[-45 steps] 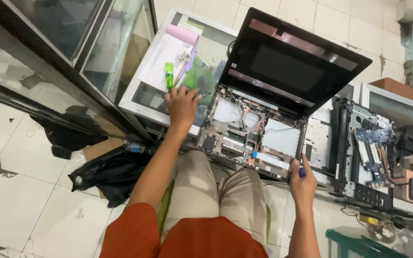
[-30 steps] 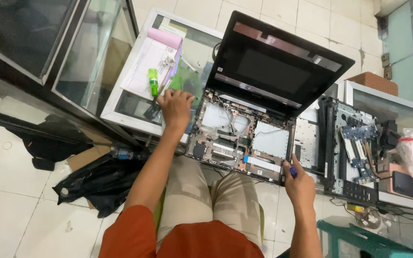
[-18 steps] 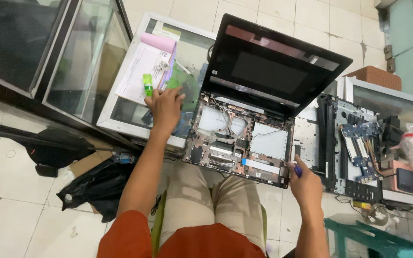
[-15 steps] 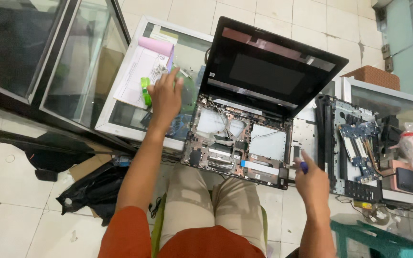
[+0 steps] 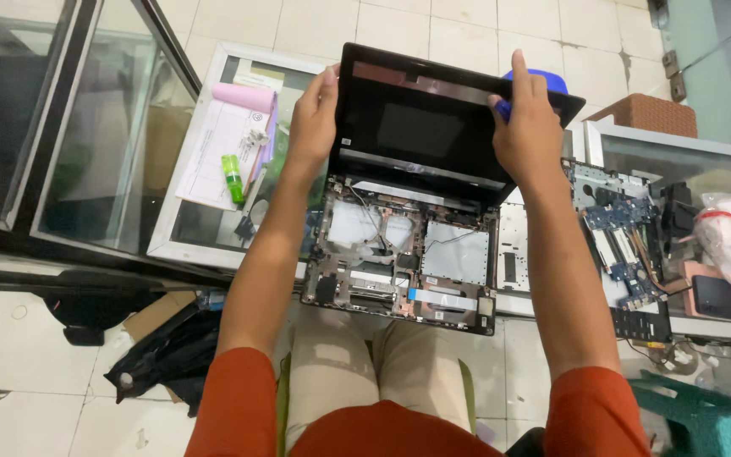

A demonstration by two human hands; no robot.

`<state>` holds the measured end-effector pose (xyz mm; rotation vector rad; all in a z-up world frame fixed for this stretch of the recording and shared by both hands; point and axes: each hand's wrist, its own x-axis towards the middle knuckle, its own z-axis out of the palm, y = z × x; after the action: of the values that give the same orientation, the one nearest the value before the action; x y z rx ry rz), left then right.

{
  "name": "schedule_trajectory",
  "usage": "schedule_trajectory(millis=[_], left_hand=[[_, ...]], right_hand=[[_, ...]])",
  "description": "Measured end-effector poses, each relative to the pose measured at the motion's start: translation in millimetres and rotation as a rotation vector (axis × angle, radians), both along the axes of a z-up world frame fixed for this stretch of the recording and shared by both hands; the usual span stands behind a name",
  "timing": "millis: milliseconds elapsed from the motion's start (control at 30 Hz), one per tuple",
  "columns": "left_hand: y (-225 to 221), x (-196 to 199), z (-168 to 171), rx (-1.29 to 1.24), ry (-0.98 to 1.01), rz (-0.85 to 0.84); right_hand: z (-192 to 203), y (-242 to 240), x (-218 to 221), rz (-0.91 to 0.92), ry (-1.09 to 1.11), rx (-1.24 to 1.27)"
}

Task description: The person uses a screwdriver to remove screws from the hinge area of a disassembled laptop. They carefully detach small metal brackets and set them aside while working on the internal components.

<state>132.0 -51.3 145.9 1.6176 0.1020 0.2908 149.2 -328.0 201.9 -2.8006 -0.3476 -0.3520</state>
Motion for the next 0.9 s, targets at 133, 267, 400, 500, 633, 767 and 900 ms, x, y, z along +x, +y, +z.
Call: schedule_trajectory(millis=[133,267,400,500,633,767,900], left_hand=[[-0.2,-17.9,1.2,-0.170,0.006,-0.056],[2.6,-35.2,8.9,-0.223,0.065,-0.113],[2.0,-44.3,-3.7,-0.172,0.002,-0.176],[0.5,-45.0,-9.0,-0.160,0.023,-0.168],[-3.1,-73.7,-12.4,0.047,-0.092,-0.120],[-3.5,-153.6,-53.3,0.445,-0.335,0.430],[-42.4,-255.2,-93.6,0.174,-0.001,0.765]], right_hand=[[-1.9,-3.4,-21.1,0.068,-0.185,0.116],[0.8,-6.8,-60.0,0.110,-0.310,0.154],[-4.6,-8.7,-97.5,0.084,-0.342,0.233],[-3.4,-11.0,-107.7,0.107,-0.271,0.289],[-9.8,-15.9,-90.2,0.037,-0.305,0.201],[-9.8,-20.1,-68.4,0.088,-0.275,0.194],[6.6,-9.3,-61.4,0.167,-0.137,0.292]])
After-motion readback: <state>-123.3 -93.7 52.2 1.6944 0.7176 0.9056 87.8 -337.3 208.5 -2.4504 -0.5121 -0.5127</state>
